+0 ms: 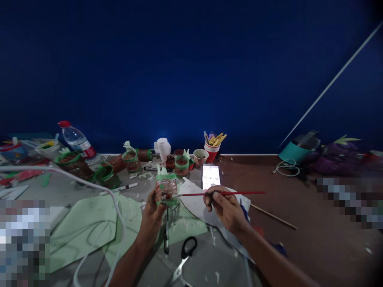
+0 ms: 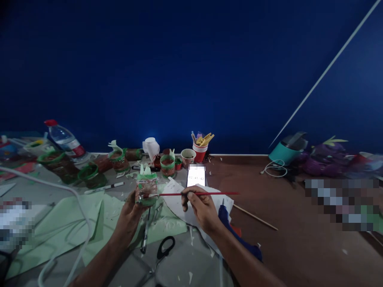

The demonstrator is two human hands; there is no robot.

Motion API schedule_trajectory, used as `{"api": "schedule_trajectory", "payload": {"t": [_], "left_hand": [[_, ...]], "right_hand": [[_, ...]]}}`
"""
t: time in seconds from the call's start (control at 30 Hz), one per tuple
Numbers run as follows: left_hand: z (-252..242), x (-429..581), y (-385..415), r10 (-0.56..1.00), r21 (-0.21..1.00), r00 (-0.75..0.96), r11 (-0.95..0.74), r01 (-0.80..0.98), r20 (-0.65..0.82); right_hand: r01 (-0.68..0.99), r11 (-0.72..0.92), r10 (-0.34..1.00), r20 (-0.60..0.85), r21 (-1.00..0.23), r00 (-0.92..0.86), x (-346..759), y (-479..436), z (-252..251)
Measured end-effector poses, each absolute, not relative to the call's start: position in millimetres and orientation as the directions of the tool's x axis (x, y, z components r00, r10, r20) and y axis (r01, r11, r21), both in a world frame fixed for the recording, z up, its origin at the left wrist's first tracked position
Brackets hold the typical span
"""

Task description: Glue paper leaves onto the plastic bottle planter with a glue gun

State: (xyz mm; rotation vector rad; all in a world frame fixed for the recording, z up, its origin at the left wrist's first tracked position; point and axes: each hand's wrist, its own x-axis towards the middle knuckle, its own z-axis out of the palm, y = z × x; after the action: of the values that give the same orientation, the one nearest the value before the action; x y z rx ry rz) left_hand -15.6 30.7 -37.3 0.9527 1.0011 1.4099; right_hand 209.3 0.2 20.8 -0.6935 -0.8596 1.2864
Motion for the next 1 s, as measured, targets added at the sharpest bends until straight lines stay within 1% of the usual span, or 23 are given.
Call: {"api": "schedule_trajectory", "payload": {"t": [0.17,0.27,0.43,0.57,0.7,0.83,1.0], "left_hand": [[-35.7,-15.2,30.1,0.998,0.957,-0.051,-0.045,-0.286,0.032],[-37.2,-15.4,30.8,0.998,0.954,-0.055,-0.046,-0.298,0.031],[-38.2,-15.5,30.2,0.998,0.951,-0.062,-0.026,-0.309,0.007],[-37.1,-15.4,29.5,0.997,0.949,-0.078,-0.021,-0.315,-0.004],[-39.3,-14.8,30.2,0.997,0.942,-0.083,-0.032,-0.334,0.004],[-39.8,-14.0,30.9,0.999,0.931,-0.047,-0.039,-0.362,0.023],[-34.9,-12.8,30.4,0.999,0.93,-0.04,-0.033,-0.366,0.02]], "right_hand": [[-0.5,0.18,0.984,0.148,-0.847,0.104,215.7,3.1,25.2],[-0.512,0.194,0.981,0.163,-0.837,0.105,215.8,2.3,27.4],[-0.484,0.169,0.985,0.154,-0.859,0.071,212.6,1.1,24.8],[-0.47,0.165,0.986,0.135,-0.867,0.098,217.3,3.4,23.8],[-0.503,0.176,0.984,0.138,-0.846,0.112,218.0,3.2,26.1],[-0.493,0.155,0.988,0.122,-0.856,0.099,215.4,3.3,26.1],[-0.487,0.193,0.98,0.142,-0.852,0.14,219.7,6.0,24.7]]}}
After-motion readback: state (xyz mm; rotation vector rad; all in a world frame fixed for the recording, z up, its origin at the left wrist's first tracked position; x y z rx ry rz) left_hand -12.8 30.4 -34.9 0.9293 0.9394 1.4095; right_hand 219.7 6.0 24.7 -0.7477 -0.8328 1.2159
